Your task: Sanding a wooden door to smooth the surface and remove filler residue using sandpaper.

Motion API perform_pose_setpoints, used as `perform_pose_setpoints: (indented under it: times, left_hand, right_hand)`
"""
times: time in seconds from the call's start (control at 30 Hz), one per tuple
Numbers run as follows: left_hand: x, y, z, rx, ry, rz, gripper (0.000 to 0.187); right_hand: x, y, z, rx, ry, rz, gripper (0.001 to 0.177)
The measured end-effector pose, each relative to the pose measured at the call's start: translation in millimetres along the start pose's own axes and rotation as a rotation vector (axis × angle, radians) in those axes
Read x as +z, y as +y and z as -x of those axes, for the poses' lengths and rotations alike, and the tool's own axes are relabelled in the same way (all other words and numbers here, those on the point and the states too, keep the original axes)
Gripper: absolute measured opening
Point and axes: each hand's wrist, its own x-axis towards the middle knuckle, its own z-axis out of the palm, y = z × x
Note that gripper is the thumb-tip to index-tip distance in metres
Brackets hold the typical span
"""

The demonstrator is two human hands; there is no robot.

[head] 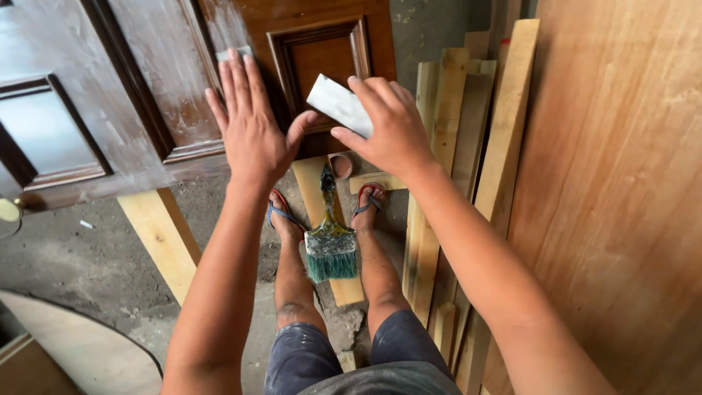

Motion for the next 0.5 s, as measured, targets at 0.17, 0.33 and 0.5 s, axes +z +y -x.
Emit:
perform_pose_setpoints:
  times: [0.17, 0.33, 0.5]
  left_hand:
    - [-5, 0, -16, -0.027, -0.004, -0.06, 0.115]
    - [-15, 0, -23, -0.057, -0.021, -0.061, 0.117]
    - [-7, 0, -7, -0.028, -0.036, -0.069, 0.12]
  right_hand:
    - [-24, 3, 29, 0.056, 0.265, -0.313, 0.052]
    - [-6, 11, 161, 0.424, 0.052, -0.344, 0.057]
    - [26, -2, 309, 0.722, -0.59, -0.253, 0.076]
